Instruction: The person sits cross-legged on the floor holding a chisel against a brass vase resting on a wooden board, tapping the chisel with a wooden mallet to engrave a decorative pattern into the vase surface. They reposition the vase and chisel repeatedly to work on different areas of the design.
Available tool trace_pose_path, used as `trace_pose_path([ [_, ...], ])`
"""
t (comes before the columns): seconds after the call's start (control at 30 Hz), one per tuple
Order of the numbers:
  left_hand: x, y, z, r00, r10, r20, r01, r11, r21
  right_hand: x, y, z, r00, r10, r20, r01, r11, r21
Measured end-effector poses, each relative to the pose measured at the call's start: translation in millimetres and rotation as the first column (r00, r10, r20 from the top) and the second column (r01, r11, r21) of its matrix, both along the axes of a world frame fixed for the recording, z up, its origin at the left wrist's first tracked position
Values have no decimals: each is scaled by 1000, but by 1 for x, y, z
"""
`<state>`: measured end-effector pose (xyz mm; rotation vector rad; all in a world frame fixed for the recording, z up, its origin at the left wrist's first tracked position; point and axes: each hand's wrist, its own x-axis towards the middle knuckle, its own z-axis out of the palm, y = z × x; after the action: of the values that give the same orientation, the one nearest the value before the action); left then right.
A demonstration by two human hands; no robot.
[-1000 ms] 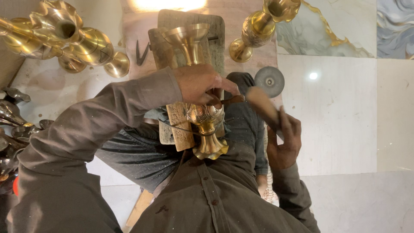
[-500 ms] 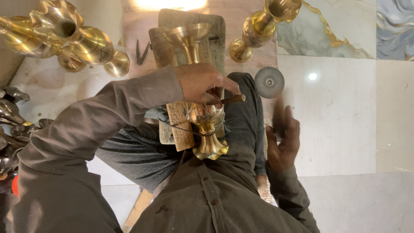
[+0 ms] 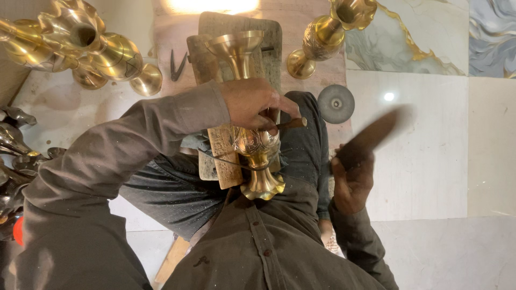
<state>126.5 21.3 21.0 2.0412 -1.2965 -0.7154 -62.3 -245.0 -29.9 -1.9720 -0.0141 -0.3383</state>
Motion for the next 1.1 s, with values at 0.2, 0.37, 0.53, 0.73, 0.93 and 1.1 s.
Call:
trace_pose_path([
  [0.2, 1, -1, -1, 1000, 15, -9, -14, 1000, 27, -1, -8, -11, 1000, 23, 21, -19, 989, -149],
  [0.37, 3, 0, -4, 999, -6, 34, 7, 999, -38, -3, -10, -16, 999, 1, 43, 22, 848, -530],
  [0.53, 2, -1, -4, 1000, 2, 22, -2, 1000, 11, -2, -9, -11, 999, 47, -18, -50, 968, -244],
  [0.73, 3, -2, -2, 1000, 6, 14, -6, 1000, 24, 0, -9, -10, 998, 20, -60, -16, 997, 80],
  [0.93, 4, 0, -1, 1000, -1, 27, 1, 1000, -13, -1, -10, -15, 999, 30, 18, -31, 998, 48],
  [1.1, 3, -4, 0, 1000, 15, 10, -16, 998, 55, 1, -10, -8, 1000, 4, 18, 2, 945, -327],
])
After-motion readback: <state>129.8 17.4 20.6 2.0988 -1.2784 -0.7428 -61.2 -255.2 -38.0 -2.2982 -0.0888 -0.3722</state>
